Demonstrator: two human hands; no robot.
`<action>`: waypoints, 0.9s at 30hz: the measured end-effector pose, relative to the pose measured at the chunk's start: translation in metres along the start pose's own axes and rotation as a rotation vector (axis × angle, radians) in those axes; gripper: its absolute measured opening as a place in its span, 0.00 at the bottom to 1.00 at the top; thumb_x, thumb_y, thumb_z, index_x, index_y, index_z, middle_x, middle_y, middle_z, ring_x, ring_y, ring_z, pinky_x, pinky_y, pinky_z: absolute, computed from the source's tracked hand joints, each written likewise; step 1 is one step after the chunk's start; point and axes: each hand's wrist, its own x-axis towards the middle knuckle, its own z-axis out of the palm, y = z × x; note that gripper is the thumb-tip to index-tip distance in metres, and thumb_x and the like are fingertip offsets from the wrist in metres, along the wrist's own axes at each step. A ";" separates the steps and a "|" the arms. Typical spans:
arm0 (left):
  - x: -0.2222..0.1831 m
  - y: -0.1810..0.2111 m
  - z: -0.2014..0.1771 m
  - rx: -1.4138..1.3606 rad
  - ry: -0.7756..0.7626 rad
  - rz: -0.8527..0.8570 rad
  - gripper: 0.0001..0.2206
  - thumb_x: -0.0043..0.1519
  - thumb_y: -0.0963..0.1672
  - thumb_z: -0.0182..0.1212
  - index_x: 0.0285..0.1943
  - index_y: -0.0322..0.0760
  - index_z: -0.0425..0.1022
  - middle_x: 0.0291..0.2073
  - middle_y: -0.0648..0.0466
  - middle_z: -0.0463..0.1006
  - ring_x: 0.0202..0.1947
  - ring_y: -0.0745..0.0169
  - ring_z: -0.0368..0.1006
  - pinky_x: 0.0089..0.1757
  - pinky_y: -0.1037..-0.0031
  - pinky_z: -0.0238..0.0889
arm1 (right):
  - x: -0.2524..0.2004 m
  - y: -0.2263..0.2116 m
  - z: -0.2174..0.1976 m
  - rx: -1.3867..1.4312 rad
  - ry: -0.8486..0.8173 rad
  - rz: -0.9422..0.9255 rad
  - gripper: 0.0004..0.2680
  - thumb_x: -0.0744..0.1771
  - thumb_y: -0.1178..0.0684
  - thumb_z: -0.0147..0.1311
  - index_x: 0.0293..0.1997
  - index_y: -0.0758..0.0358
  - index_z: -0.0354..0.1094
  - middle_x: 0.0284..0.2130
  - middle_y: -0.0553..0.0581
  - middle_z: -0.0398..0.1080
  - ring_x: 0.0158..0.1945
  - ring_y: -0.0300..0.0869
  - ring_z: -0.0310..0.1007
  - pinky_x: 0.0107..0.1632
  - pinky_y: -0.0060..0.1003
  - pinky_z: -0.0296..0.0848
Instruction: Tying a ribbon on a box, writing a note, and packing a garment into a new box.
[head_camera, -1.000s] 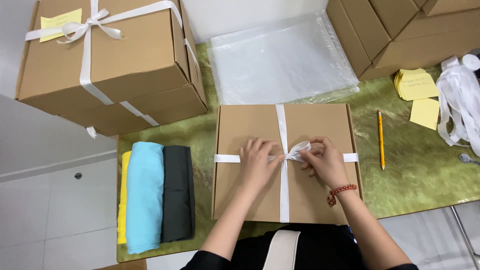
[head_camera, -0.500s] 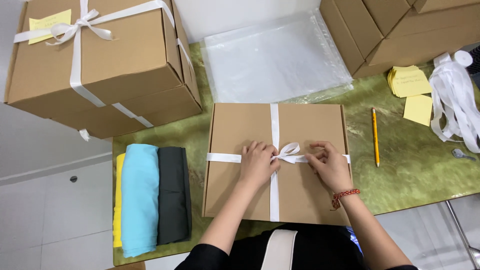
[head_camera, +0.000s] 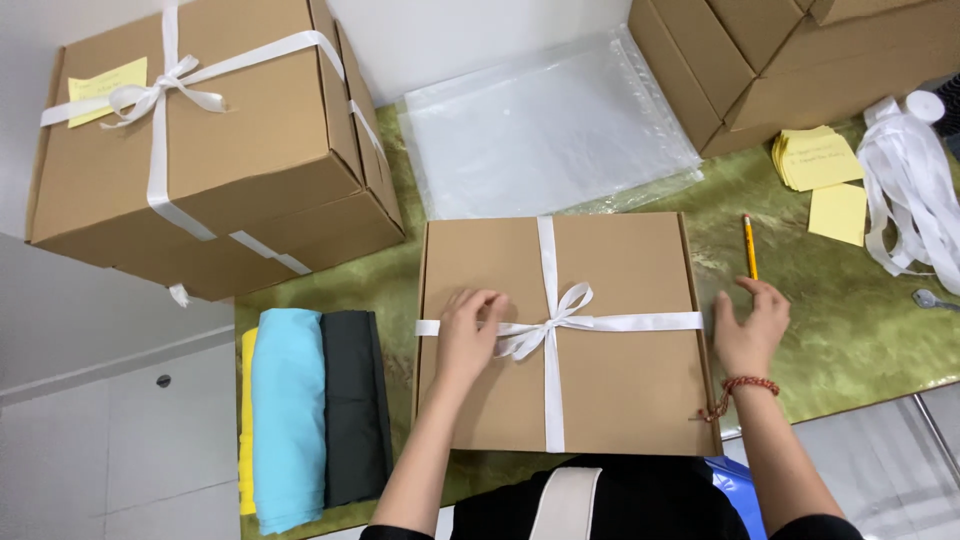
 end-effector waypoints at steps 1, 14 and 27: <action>-0.002 0.014 0.001 -0.002 -0.008 0.008 0.09 0.70 0.50 0.62 0.46 0.45 0.83 0.36 0.49 0.81 0.44 0.43 0.78 0.48 0.58 0.71 | 0.003 0.011 -0.002 -0.004 0.009 0.007 0.13 0.69 0.57 0.67 0.60 0.56 0.73 0.58 0.60 0.63 0.66 0.61 0.63 0.69 0.55 0.60; -0.014 0.053 0.028 0.429 -0.354 0.060 0.23 0.53 0.38 0.72 0.57 0.41 0.72 0.49 0.43 0.73 0.53 0.35 0.73 0.48 0.52 0.71 | 0.026 -0.017 -0.018 -0.115 -0.069 0.143 0.22 0.65 0.57 0.68 0.67 0.55 0.67 0.54 0.61 0.64 0.58 0.57 0.64 0.60 0.56 0.65; -0.009 0.030 0.013 0.004 -0.121 -0.160 0.05 0.62 0.41 0.69 0.44 0.43 0.84 0.39 0.45 0.84 0.46 0.37 0.82 0.45 0.57 0.76 | -0.047 -0.215 0.036 -0.003 -0.765 -0.613 0.06 0.66 0.48 0.64 0.46 0.49 0.78 0.38 0.46 0.74 0.49 0.41 0.76 0.56 0.37 0.76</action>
